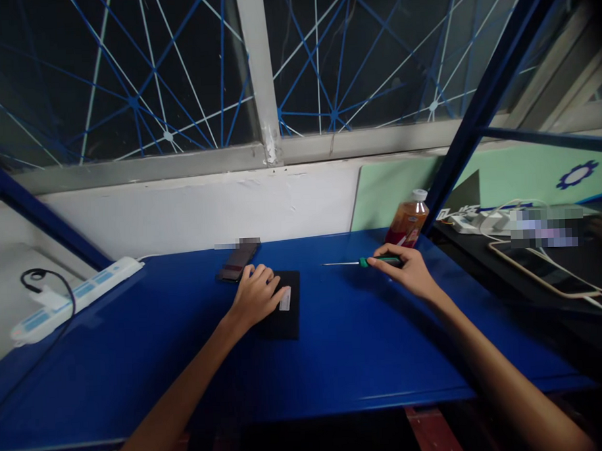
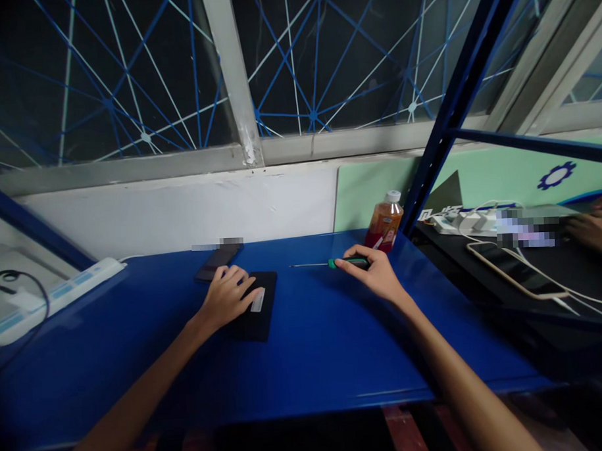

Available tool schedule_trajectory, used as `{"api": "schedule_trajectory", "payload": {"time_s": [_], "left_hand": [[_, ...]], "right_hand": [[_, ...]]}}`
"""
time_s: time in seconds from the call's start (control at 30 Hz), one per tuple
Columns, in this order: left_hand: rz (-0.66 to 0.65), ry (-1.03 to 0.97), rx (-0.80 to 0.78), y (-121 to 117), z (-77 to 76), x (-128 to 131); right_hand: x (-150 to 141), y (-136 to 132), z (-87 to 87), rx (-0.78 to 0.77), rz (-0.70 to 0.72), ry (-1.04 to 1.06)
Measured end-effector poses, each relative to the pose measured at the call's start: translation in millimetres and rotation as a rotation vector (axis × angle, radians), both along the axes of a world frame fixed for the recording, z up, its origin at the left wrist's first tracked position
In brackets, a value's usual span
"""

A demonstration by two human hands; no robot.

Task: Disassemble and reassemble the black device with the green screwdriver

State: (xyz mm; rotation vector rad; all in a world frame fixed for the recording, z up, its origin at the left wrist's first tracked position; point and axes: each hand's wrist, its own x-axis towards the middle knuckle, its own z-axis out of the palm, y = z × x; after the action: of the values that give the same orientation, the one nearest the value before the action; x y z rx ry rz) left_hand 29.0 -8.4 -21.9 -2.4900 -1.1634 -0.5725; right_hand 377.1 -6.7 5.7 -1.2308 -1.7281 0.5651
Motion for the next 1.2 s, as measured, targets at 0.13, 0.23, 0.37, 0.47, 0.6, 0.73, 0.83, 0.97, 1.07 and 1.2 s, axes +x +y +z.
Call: {"api": "schedule_trajectory", "payload": {"time_s": [0.13,0.23,0.37,0.47,0.6,0.73,0.83,0.97,1.07,1.2], "left_hand": [[-0.187,-0.008,-0.122,2,2.7,0],[-0.232,0.023,-0.244,2,-1.3,3],[-0.203,0.031,-0.284,4,-6.1,5],[-0.157,0.010,-0.242,5,-8.5,5],[-0.003,-0.013,-0.136,4,-15.1,11],[0.196,-0.061,0.058,3,-19.5,17],[0.207,-0.105,0.096,3,-17.0,14],[-0.165,-0.054,-0.063,7,-14.8,4],[-0.191,-0.049,-0.108,7,-19.3,5],[0.074,-0.086,-0.037,2,-25.1,14]], "right_hand": [[-1,0,-0.6,-0.008,0.006,0.000],[-1,0,-1.8,-0.008,0.002,0.000],[0,0,-2.6,-0.009,0.007,-0.010],[0,0,-3.2,-0.007,0.013,-0.016],[-2,1,-5.0,-0.010,0.019,-0.009],[-5,1,-7.8,-0.023,0.036,-0.024],[-9,1,-10.9,-0.048,0.051,-0.041],[-15,-1,-15.1,-0.081,0.084,-0.077],[-18,-1,-17.4,-0.095,0.109,-0.103],[-19,-1,-19.1,-0.099,0.114,-0.124]]}}
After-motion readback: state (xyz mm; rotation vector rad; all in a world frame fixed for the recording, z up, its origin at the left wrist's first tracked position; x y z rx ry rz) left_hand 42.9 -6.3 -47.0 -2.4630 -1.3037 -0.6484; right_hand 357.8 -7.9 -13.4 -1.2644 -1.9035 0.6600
